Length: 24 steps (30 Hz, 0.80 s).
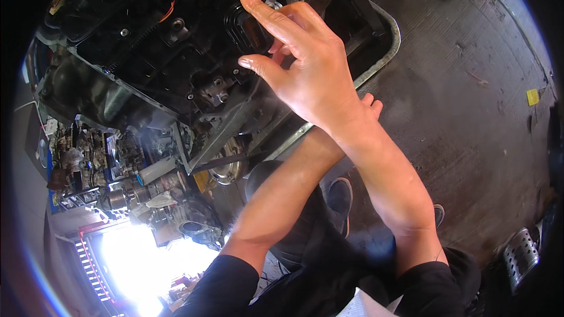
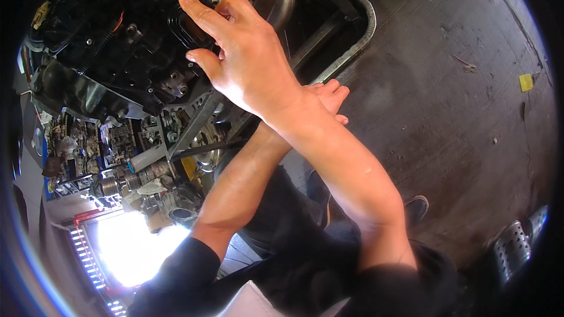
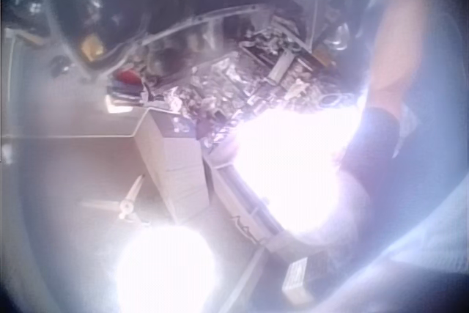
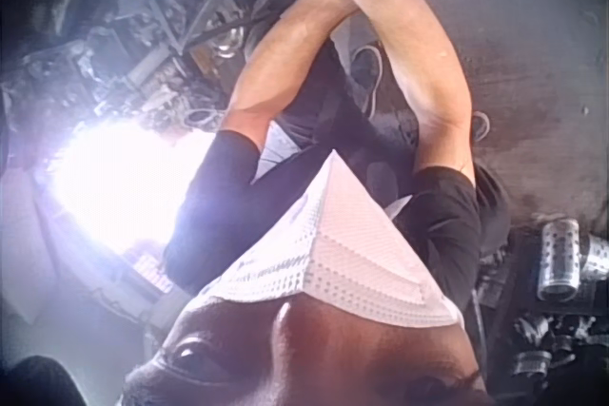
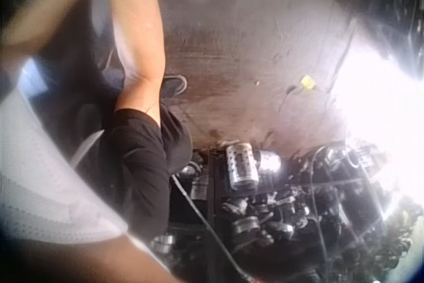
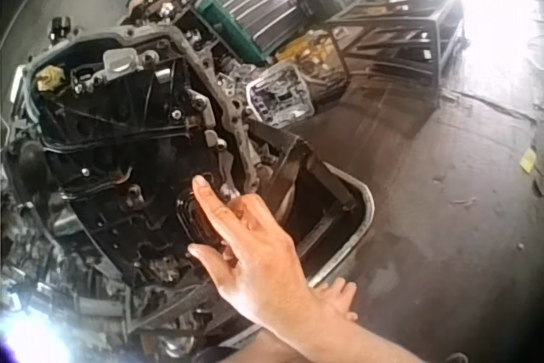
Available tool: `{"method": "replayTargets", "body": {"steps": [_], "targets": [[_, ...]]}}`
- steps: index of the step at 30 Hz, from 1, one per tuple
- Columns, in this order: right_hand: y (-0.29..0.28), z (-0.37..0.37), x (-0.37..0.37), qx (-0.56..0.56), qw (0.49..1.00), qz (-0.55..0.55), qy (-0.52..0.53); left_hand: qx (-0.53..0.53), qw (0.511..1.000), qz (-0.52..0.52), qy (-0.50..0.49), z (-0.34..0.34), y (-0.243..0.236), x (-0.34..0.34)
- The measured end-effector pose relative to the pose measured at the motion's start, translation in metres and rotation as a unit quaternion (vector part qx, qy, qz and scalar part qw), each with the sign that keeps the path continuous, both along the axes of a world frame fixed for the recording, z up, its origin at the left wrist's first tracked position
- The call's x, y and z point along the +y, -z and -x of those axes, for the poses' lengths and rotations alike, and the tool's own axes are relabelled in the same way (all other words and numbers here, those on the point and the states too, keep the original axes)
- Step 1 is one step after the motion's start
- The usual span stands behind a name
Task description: The person uses a screwdriver to pry a rubber seal from a metal part, then places the seal into an engine block. They pick up a socket wrench and spray the engine with a can. They put on gloves, wipe the engine with a cloth, and retrieve a black plastic cover from a shelf.
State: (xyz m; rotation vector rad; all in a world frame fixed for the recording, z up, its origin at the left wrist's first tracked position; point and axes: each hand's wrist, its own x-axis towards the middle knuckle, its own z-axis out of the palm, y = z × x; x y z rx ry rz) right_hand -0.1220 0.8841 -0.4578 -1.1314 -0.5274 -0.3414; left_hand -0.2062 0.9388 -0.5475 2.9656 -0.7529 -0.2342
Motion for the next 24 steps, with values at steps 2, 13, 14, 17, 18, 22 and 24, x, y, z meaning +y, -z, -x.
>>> {"method": "replayTargets", "body": {"steps": [2, 13, 14, 17, 18, 22, 24], "targets": [[-0.001, -0.001, -0.003, -0.002, 1.0, 0.024, 0.009, -0.121, 0.989, 0.083, 0.01, 0.006, 0.004, 0.002], [-0.006, 0.01, 0.023, -0.027, 0.985, 0.063, 0.161, 0.188, 0.98, 0.0, -0.068, -0.025, -0.027, -0.008], [-0.006, 0.011, 0.025, -0.024, 0.984, 0.07, 0.163, 0.191, 0.979, 0.01, -0.068, -0.026, -0.027, -0.009], [-0.004, 0.008, 0.025, -0.039, 0.981, 0.068, 0.176, 0.184, 0.98, 0.03, -0.072, -0.025, -0.024, -0.007], [-0.004, 0.005, 0.024, -0.048, 0.98, 0.065, 0.182, 0.154, 0.985, 0.024, -0.067, -0.022, -0.023, -0.007], [0.008, -0.013, 0.003, -0.081, 0.995, 0.043, 0.032, 0.034, 0.995, 0.091, -0.038, -0.021, -0.016, -0.008], [0.015, -0.025, -0.004, -0.109, 0.992, 0.064, -0.016, 0.078, 0.987, 0.127, -0.065, -0.025, -0.014, -0.01]]}}
